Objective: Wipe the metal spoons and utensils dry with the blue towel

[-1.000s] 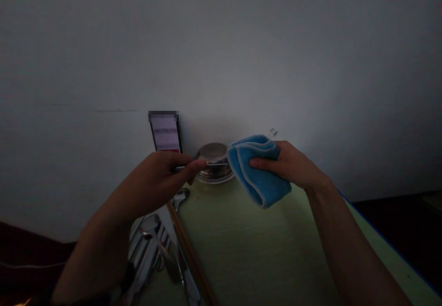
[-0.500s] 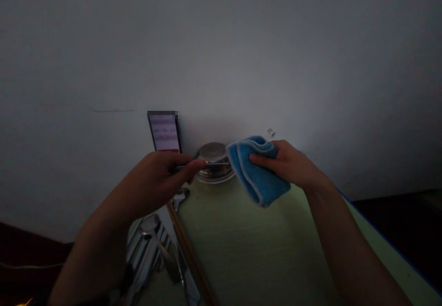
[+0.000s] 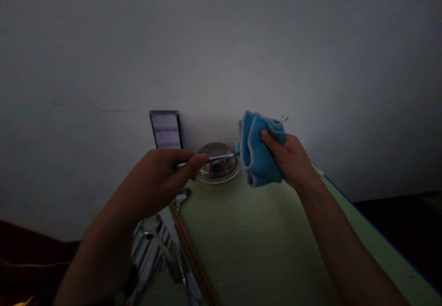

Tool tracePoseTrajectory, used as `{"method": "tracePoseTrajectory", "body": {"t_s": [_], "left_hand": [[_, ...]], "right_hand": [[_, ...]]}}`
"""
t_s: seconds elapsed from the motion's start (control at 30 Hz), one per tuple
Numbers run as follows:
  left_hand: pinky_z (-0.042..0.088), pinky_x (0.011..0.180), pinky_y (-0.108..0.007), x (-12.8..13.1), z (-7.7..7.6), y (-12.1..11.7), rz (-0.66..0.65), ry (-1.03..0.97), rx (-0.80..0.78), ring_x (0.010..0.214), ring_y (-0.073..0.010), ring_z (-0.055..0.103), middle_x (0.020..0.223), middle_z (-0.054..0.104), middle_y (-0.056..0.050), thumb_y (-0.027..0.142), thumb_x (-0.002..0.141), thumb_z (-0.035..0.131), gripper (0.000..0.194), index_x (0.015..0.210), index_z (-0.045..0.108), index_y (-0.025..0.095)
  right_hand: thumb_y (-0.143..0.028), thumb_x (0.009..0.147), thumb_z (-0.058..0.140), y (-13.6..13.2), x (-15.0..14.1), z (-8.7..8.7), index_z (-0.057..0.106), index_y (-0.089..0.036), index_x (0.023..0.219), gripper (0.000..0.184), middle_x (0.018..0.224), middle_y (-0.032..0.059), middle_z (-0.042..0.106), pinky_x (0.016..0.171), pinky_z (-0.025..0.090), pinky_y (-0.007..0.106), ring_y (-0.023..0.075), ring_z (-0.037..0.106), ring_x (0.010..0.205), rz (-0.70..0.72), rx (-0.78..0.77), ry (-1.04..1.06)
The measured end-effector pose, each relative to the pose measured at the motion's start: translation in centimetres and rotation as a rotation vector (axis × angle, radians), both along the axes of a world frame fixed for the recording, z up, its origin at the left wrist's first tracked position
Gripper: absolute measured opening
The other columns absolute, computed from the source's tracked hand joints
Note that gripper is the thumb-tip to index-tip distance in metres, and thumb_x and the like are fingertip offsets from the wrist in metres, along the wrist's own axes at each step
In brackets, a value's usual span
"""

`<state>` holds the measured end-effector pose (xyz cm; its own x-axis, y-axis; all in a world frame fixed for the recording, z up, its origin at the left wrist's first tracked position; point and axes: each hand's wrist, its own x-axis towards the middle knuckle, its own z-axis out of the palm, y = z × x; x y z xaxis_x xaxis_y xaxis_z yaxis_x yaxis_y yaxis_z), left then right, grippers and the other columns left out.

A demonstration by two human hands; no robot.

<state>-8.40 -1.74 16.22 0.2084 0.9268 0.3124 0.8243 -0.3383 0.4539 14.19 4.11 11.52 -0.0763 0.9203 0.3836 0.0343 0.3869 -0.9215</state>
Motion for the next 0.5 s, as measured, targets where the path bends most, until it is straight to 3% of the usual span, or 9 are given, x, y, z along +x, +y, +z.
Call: {"method": "tracePoseTrajectory", "body": {"t_s": [0.13, 0.23, 0.5], "left_hand": [[0.026, 0.041, -0.018, 1.4, 0.3, -0.2, 0.015, 0.078, 0.04, 0.039, -0.0083, 0.041, 0.041, 0.042, 0.005, 0.046, 0.081, 0.039, 0.042, 0.058, 0.056, 0.015], [0.026, 0.04, -0.018, 2.0, 0.4, -0.2, 0.025, 0.078, 0.081, 0.039, -0.0082, 0.041, 0.041, 0.043, 0.005, 0.044, 0.082, 0.039, 0.041, 0.057, 0.056, 0.016], [0.027, 0.041, -0.016, 0.6, 0.7, -0.2, 0.079, 0.108, 0.097, 0.04, -0.0066, 0.039, 0.043, 0.039, 0.006, 0.046, 0.082, 0.04, 0.043, 0.056, 0.055, 0.016]], "right_hand": [[-0.051, 0.075, 0.05, 0.4, -0.6, -0.1, 0.06, -0.017, 0.077, 0.035, 0.059, -0.0018, 0.053, 0.048, 0.039, 0.023, 0.011, 0.049, 0.052, -0.175, 0.051, 0.214], [-0.053, 0.076, 0.047, 0.4, -1.0, 0.0, 0.06, -0.019, 0.087, 0.037, 0.067, -0.0006, 0.058, 0.053, 0.042, 0.025, 0.0128, 0.053, 0.059, -0.225, 0.052, 0.296], [-0.041, 0.074, 0.057, 0.1, -1.6, -0.3, 0.06, -0.018, 0.093, 0.03, 0.089, 0.0033, 0.065, 0.08, 0.045, 0.033, 0.017, 0.059, 0.084, 0.038, -0.006, 0.289]]}}
